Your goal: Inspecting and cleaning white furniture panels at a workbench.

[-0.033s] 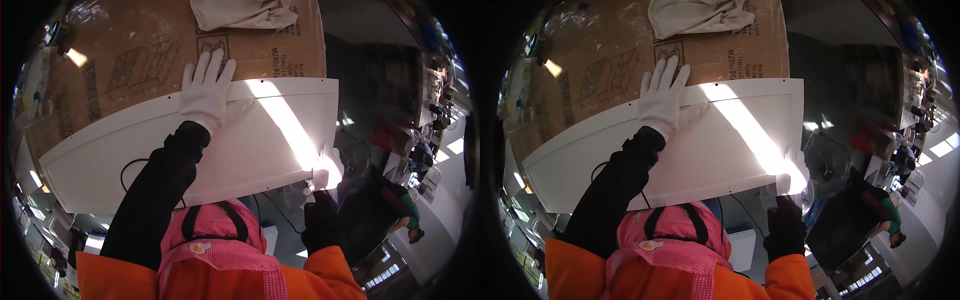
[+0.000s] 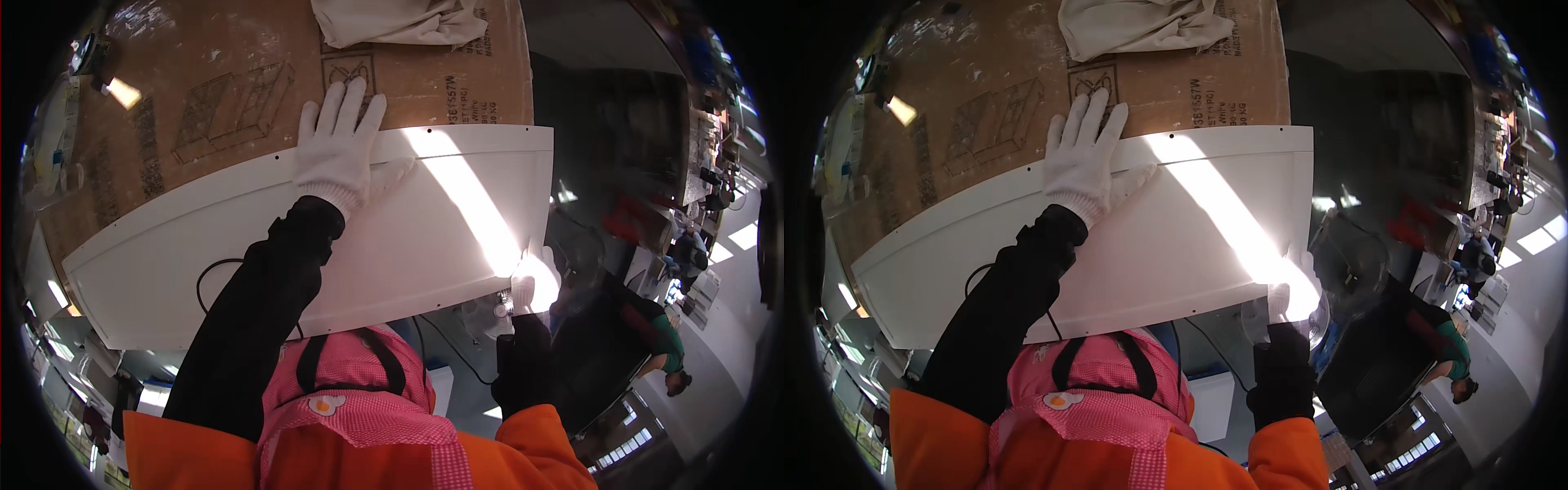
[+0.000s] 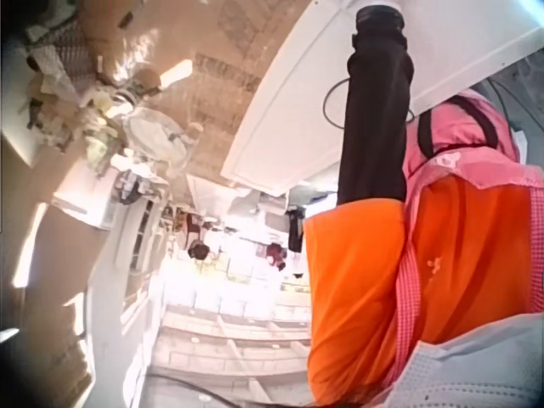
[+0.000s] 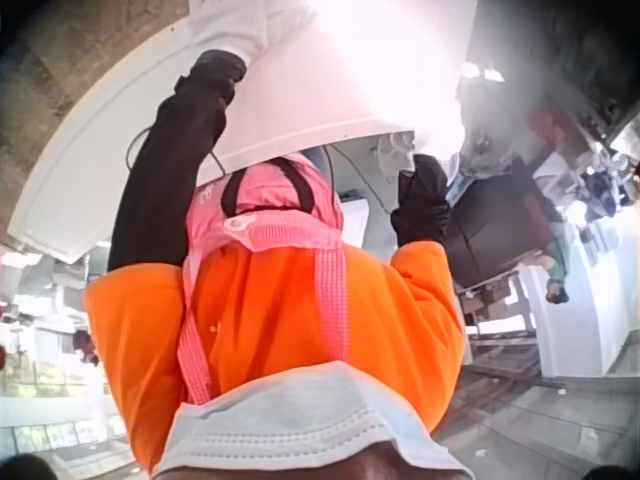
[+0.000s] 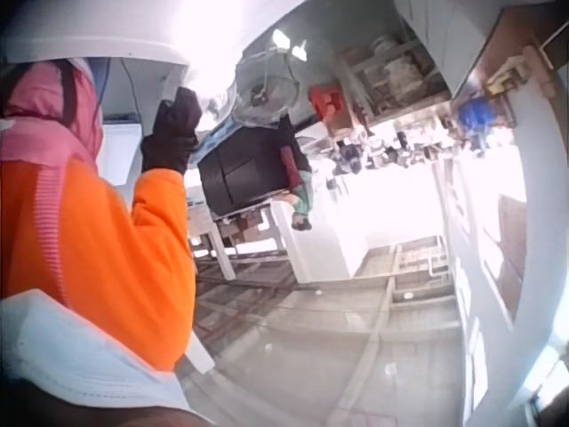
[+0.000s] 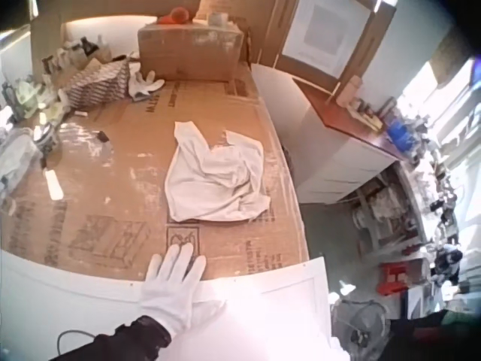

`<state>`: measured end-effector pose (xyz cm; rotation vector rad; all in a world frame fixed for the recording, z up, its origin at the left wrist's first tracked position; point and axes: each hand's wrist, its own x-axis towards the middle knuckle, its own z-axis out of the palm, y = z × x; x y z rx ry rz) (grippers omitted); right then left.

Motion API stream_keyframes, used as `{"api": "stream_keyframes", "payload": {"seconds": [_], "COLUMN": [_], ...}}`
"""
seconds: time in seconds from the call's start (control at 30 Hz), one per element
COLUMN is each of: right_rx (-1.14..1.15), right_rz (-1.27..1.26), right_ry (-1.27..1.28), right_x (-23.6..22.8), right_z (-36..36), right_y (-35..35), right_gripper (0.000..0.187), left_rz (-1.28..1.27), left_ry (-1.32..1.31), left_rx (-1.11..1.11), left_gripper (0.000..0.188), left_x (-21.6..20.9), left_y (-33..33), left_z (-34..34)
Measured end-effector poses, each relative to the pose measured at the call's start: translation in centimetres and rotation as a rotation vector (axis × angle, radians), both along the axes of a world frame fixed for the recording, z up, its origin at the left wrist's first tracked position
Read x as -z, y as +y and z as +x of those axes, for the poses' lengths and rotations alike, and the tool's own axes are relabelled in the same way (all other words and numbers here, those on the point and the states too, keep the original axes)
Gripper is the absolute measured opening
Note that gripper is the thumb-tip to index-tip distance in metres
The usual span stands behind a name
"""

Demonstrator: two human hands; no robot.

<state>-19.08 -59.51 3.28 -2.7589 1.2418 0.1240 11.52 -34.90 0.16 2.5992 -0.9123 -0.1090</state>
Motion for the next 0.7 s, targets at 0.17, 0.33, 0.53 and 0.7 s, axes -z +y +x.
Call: {"api": "stream_keyframes", "payload": {"seconds": [0.17,0.33,0.53,0.7], "right_rx": [-0.173,0.087,0.102,-0.066], "right_rz": [-0.121,0.126,0.238,-0.081], "right_ry": [0.236,-0.049,-0.334,-0.036], "right_x": [-2.7,-4.1,0.2,2.2], "right_z": [-3.5,-0.8,-0.1,2.5], "right_y": [1.9,3.1,1.3,1.1], "right_gripper": [0.013,0.021,0.017,0.032], "left_rz": [0.029,0.074,0.064,0.087], "left_ry": [0.017,-0.014,-0.012,0.012], "left_rx": [0.008,0.025,0.026,0.098], "left_gripper": [0.088,0.089,0.087,0.084], "left_x": [-0.1,-0.5,-0.6,-1.0], "left_y": [0.2,0.5,0.1,1.8], "left_z": [0.2,0.2,-0.1,0.6]}}
